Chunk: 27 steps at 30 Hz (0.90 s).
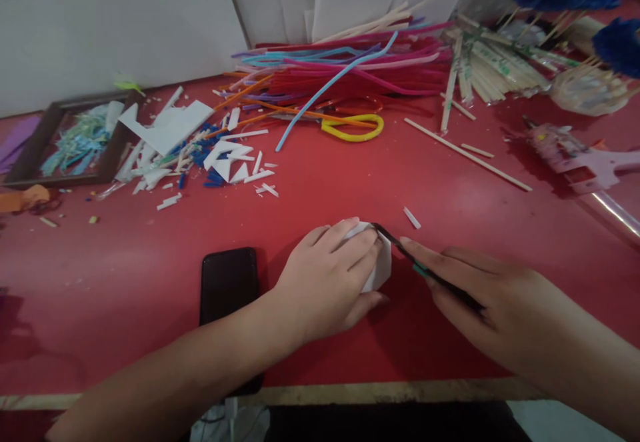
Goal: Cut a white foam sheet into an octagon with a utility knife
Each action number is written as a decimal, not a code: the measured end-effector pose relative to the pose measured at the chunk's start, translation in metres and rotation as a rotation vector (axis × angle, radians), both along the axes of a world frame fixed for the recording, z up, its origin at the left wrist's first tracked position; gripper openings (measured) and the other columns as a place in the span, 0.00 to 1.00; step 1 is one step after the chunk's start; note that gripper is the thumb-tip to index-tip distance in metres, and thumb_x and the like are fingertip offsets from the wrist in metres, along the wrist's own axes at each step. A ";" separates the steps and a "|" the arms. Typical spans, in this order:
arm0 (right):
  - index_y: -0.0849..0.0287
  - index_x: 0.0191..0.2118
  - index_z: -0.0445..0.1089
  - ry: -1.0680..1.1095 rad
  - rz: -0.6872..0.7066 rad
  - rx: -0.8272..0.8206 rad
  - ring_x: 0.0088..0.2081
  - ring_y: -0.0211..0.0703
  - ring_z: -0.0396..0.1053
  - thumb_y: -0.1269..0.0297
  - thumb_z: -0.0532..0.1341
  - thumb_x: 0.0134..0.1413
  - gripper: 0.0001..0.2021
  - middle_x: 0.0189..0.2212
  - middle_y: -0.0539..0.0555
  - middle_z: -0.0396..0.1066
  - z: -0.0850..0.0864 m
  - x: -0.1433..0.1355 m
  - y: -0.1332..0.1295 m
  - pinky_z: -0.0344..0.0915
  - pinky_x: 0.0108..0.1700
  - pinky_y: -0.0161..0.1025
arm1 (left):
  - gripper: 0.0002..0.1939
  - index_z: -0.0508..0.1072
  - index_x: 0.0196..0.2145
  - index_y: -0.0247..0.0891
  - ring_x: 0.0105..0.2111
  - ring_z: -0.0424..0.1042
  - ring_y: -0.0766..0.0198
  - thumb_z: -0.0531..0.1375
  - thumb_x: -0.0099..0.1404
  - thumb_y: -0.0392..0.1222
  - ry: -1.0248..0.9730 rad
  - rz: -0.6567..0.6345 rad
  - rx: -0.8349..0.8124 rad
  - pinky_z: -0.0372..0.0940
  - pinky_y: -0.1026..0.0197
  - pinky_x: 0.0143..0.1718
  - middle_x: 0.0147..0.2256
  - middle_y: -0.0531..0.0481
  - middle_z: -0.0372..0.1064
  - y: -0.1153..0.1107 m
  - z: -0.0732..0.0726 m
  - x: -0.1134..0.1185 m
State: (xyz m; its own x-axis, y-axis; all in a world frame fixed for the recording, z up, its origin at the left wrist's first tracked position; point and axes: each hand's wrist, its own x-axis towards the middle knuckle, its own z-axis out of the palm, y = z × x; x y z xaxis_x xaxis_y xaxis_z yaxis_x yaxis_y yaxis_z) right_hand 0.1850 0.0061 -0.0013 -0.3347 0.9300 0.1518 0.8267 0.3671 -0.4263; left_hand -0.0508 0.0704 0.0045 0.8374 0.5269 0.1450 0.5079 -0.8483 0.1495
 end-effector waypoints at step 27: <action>0.64 0.62 0.72 0.006 0.017 -0.044 0.33 0.46 0.81 0.71 0.51 0.67 0.23 0.43 0.62 0.82 0.002 0.000 0.004 0.76 0.30 0.39 | 0.28 0.73 0.56 0.27 0.60 0.71 0.45 0.67 0.66 0.51 -0.035 -0.001 -0.011 0.71 0.48 0.55 0.56 0.39 0.75 0.001 0.002 0.003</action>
